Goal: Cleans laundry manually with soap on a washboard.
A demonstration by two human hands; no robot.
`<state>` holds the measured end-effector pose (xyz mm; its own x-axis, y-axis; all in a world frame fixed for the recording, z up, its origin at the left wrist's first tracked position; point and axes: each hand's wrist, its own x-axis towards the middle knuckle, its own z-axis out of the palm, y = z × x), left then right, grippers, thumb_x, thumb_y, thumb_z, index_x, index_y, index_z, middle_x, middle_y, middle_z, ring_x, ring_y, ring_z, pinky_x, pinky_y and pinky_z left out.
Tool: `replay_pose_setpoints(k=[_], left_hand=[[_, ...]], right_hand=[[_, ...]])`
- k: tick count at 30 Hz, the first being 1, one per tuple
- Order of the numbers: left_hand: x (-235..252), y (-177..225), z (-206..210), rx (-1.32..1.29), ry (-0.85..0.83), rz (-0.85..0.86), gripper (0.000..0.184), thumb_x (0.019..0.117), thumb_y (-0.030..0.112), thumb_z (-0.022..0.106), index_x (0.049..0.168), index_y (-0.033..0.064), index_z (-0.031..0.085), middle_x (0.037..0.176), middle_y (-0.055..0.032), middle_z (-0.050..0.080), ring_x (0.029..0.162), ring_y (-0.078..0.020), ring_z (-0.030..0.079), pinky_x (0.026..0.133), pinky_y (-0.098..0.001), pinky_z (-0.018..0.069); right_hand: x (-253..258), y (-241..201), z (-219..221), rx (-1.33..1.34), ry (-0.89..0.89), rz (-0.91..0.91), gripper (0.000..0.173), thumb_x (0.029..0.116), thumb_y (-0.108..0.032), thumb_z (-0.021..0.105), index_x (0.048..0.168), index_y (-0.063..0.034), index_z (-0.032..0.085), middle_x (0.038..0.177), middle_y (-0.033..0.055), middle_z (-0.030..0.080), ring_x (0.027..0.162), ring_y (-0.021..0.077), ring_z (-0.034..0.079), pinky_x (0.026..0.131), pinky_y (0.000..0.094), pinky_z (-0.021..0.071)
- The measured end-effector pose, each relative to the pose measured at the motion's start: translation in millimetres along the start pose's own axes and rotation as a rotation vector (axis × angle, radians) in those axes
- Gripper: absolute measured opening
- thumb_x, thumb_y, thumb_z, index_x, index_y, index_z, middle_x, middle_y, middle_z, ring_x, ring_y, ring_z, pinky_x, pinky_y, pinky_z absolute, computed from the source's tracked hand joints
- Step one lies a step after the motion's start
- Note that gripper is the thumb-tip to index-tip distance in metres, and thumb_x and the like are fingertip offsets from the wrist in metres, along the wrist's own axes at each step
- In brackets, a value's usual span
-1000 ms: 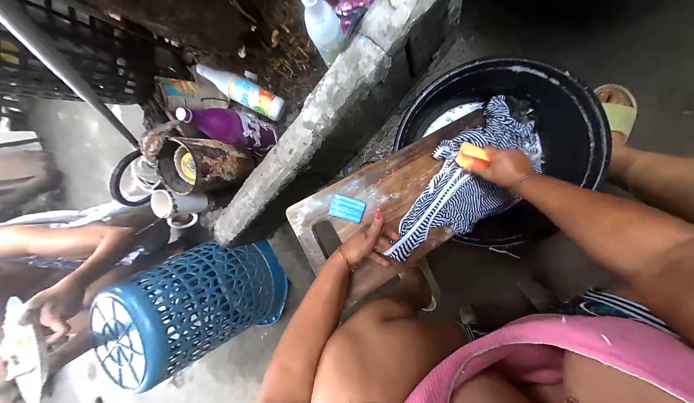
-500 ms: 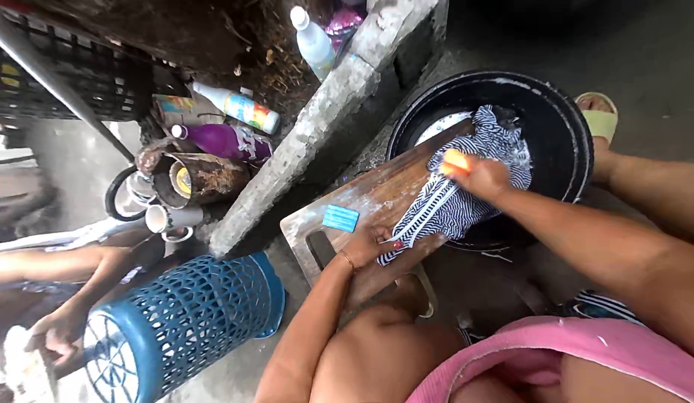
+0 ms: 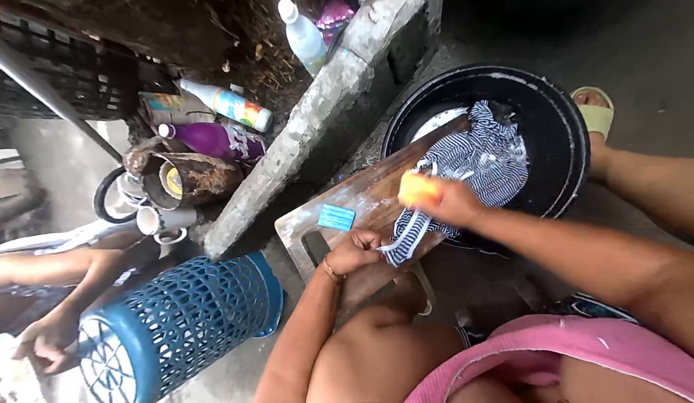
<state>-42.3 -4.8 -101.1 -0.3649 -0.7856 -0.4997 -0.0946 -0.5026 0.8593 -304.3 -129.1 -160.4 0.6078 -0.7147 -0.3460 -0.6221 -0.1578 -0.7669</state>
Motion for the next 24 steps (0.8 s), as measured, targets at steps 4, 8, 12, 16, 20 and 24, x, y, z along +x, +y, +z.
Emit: replay_pose_setpoints(k=[4, 8, 12, 16, 20, 24], left_hand=[[-18, 14, -13, 0.17, -0.137, -0.241, 0.015, 0.0769, 0.0, 0.07, 0.077, 0.0103, 0.059, 0.072, 0.0079, 0.061, 0.064, -0.0003, 0.056, 0.06, -0.0214, 0.048], [-26, 17, -9, 0.145, -0.154, -0.365, 0.017, 0.08, -0.003, 0.067, 0.09, 0.0072, 0.058, 0.073, 0.0035, 0.064, 0.063, -0.0062, 0.064, 0.061, -0.0262, 0.0564], [-13, 25, -2, 0.118, -0.117, -0.465, 0.029, 0.0937, 0.009, 0.065, 0.121, 0.0019, 0.056, 0.081, -0.0024, 0.067, 0.065, -0.0123, 0.068, 0.061, -0.0304, 0.0604], [-2, 28, 2, 0.353, -0.084, -0.548, 0.026, 0.0917, 0.016, 0.076, 0.107, -0.0021, 0.064, 0.073, -0.0031, 0.062, 0.059, -0.0094, 0.06, 0.06, -0.0283, 0.0553], [-6, 25, 0, 0.363, -0.065, -0.537, 0.03, 0.0897, 0.014, 0.077, 0.114, 0.0005, 0.065, 0.071, -0.0006, 0.061, 0.058, -0.0077, 0.058, 0.06, -0.0269, 0.0543], [-2, 26, 2, 0.333, -0.082, -0.488, 0.018, 0.0932, 0.016, 0.074, 0.103, 0.002, 0.068, 0.065, 0.0037, 0.06, 0.054, -0.0031, 0.055, 0.057, -0.0225, 0.0511]], right_hand=[[-6, 18, 28, -0.063, -0.189, -0.279, 0.056, 0.0954, -0.049, 0.064, 0.122, 0.0008, 0.067, 0.095, 0.023, 0.073, 0.089, 0.0426, 0.072, 0.077, 0.0641, 0.0551], [51, 92, -26, -0.297, -0.031, 0.182, 0.062, 0.095, -0.054, 0.064, 0.128, -0.0016, 0.062, 0.101, 0.029, 0.07, 0.095, 0.0512, 0.069, 0.079, 0.071, 0.0514], [27, 15, -17, -0.215, 0.0, 0.183, 0.058, 0.0949, -0.047, 0.068, 0.125, 0.0023, 0.062, 0.099, 0.0285, 0.07, 0.095, 0.049, 0.069, 0.081, 0.0678, 0.0524], [-17, -6, 43, -0.049, -0.241, -0.468, 0.053, 0.0925, -0.049, 0.067, 0.106, 0.0024, 0.067, 0.087, 0.021, 0.071, 0.083, 0.0399, 0.072, 0.07, 0.061, 0.055], [47, 63, -2, -0.234, -0.138, -0.175, 0.057, 0.0929, -0.05, 0.068, 0.128, -0.0056, 0.067, 0.098, 0.0237, 0.073, 0.093, 0.0451, 0.071, 0.081, 0.0667, 0.0535], [69, 51, -32, -0.279, 0.03, 0.195, 0.061, 0.0921, -0.054, 0.069, 0.119, 0.0002, 0.065, 0.099, 0.0287, 0.07, 0.096, 0.0503, 0.069, 0.079, 0.0695, 0.0511]])
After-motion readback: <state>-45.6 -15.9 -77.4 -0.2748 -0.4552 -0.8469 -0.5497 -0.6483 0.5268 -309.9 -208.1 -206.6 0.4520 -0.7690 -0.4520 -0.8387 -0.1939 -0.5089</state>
